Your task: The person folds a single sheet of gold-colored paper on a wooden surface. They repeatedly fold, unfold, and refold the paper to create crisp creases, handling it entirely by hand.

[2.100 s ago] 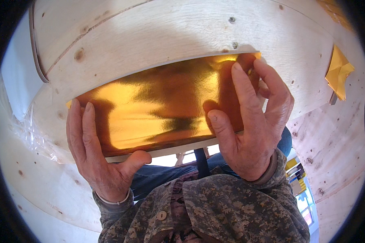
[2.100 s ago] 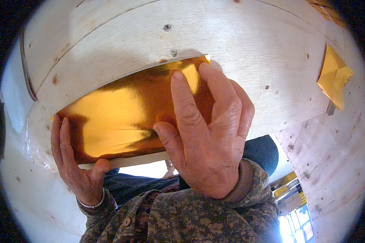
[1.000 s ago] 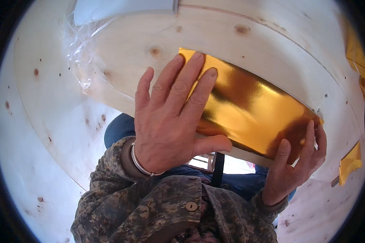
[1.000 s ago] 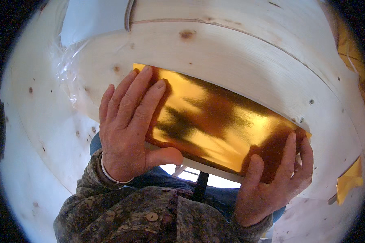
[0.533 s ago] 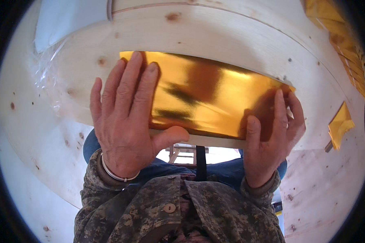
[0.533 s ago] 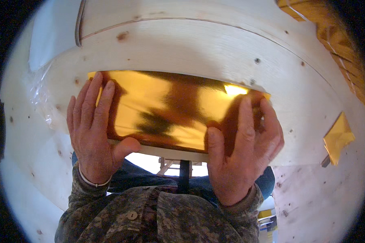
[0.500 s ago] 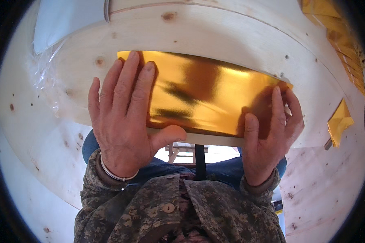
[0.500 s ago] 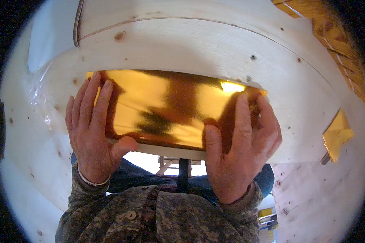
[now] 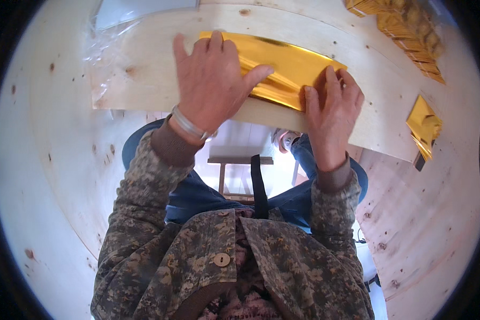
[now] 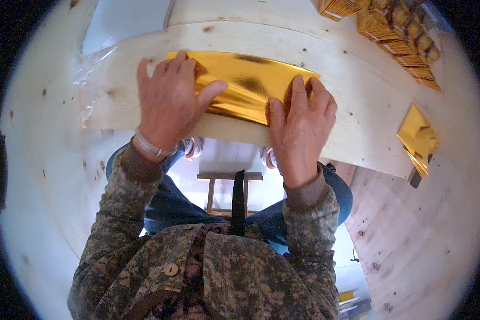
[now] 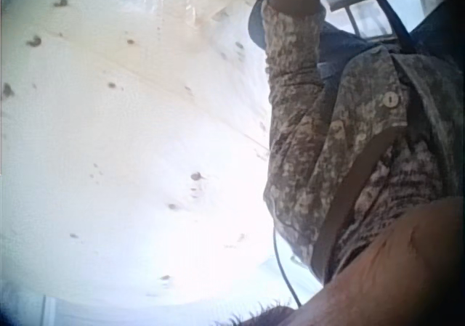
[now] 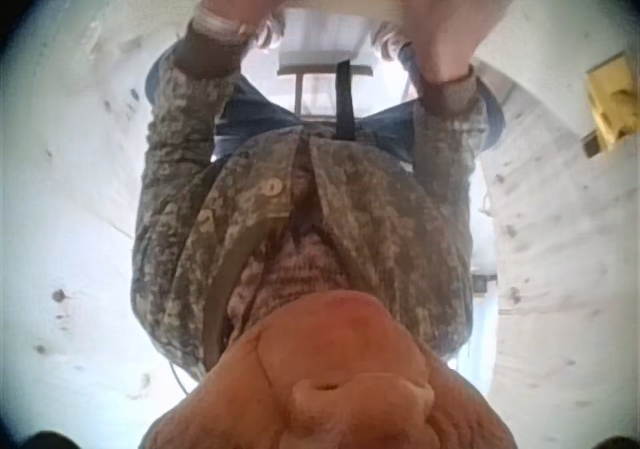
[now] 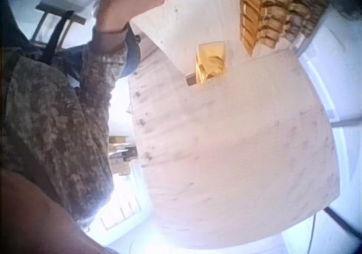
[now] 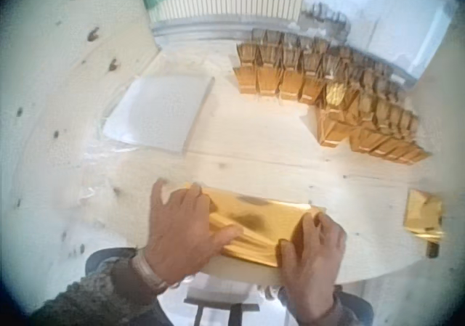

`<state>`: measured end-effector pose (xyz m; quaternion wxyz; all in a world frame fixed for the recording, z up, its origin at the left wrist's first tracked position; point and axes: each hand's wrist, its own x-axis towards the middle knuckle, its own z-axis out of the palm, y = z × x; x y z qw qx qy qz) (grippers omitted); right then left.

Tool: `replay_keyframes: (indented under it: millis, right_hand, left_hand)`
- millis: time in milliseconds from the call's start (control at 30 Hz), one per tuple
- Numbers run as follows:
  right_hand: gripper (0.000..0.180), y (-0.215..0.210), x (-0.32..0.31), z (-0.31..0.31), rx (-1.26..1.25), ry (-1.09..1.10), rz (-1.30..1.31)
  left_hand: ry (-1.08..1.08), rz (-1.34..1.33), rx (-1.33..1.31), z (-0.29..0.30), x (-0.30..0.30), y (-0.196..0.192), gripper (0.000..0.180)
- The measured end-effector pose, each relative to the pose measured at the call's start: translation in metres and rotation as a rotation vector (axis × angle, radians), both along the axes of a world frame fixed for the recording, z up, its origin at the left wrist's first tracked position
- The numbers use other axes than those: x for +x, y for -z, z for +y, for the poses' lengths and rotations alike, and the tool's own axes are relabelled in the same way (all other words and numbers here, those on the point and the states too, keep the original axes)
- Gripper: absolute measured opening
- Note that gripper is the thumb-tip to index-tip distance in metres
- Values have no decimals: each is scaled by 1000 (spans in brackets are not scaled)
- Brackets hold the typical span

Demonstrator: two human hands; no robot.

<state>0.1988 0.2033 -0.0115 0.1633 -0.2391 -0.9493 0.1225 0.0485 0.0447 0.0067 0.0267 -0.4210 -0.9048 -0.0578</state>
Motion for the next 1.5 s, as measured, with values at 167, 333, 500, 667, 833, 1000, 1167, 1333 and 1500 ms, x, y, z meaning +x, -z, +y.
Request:
replay_keyframes:
  millis: [167,333,500,667,833,1000,1167,1333,1500]
  right_hand:
    - [50,2,4,-1,48,-4,61]
    - [45,6,6,-2,105,-3,72]
    - [39,17,8,3,94,23,-27]
    - [37,25,8,7,162,-9,-39]
    - [38,14,3,19,57,-13,39]
    - [51,13,-28,-28,-756,-82,880]
    - [48,21,-34,-94,-1348,274,1156]
    - [34,11,23,-106,-410,142,286]
    - [55,6,38,-120,79,-22,87]
  left_hand:
    - [-157,79,-127,30,12,2,76]
    - [-201,170,-194,39,29,7,98]
    - [-243,188,-307,41,41,19,102]
    - [-267,217,-308,39,45,24,99]
    - [-285,185,-308,39,47,22,98]
    - [-283,203,-300,39,47,22,97]
    - [-287,191,-295,41,43,28,97]
    - [-274,176,-265,41,41,31,98]
    - [-270,110,-260,41,42,27,99]
